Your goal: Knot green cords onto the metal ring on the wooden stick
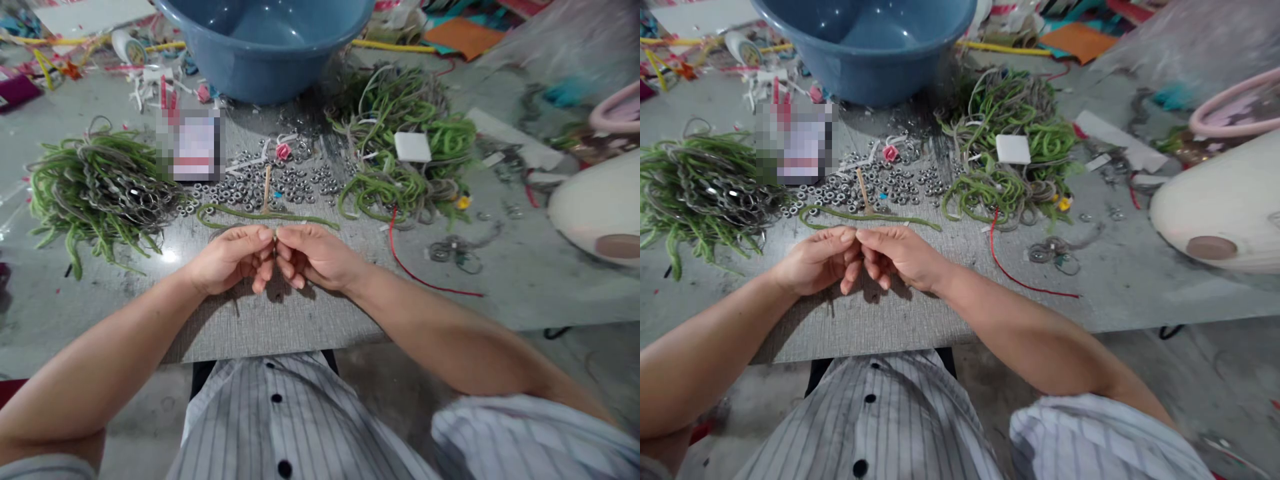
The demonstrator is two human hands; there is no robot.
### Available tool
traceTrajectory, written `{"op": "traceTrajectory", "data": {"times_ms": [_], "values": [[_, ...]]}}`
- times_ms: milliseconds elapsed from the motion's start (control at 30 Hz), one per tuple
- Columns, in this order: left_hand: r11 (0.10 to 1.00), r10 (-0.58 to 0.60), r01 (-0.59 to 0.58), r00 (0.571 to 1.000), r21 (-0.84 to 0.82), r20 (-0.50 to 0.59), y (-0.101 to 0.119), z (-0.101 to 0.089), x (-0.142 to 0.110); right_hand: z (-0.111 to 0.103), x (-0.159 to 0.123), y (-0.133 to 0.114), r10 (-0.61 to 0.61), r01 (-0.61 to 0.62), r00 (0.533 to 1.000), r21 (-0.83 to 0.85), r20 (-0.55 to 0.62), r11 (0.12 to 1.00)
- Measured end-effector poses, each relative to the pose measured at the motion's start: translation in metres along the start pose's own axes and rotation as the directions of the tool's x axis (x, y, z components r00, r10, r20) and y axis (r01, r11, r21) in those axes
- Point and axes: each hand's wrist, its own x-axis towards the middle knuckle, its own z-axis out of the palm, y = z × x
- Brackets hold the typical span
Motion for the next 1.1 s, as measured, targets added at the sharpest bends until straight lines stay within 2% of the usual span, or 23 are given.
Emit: {"op": "traceTrajectory", "data": {"times_ms": [200, 367, 533, 633, 733, 933, 1100], "values": [[0.994, 0.098, -0.103, 0.990, -0.048, -0.103, 0.0022, -0.0024, 0.0007, -0.0075, 0.0020, 0.0010, -0.175, 0.147, 0.970, -0.170, -0.166, 0.974], [0.995, 0.091, -0.095, 0.988, -0.022, -0.127, 0.0024, -0.0011, 0.0006, -0.0060, 0.0009, 0.0034, -0.299, 0.216, 0.938, -0.379, -0.176, 0.900], [0.998, 0.054, -0.050, 0.990, 0.029, -0.132, 0.0050, -0.0013, -0.0004, -0.0053, 0.0001, 0.0018, -0.324, 0.204, 0.927, -0.469, -0.191, 0.859], [0.998, 0.052, -0.048, 0.991, 0.034, -0.127, 0.0058, -0.0016, -0.0009, -0.0069, 0.0008, 0.0017, -0.293, 0.191, 0.935, -0.413, -0.198, 0.890], [0.998, 0.057, -0.054, 0.992, 0.023, -0.111, 0.0055, -0.0020, -0.0012, -0.0080, 0.0017, 0.0023, -0.203, 0.157, 0.963, -0.243, -0.179, 0.957], [0.999, 0.042, -0.042, 0.998, 0.001, -0.057, 0.0050, -0.0044, -0.0006, -0.0066, 0.0004, -0.0005, 0.004, -0.004, 1.000, 0.060, -0.001, 0.998], [0.999, 0.035, -0.035, 0.999, -0.034, -0.005, 0.0042, -0.0050, -0.0005, -0.0047, -0.0016, -0.0014, 0.020, -0.033, 0.995, 0.138, 0.098, 0.990]]}}
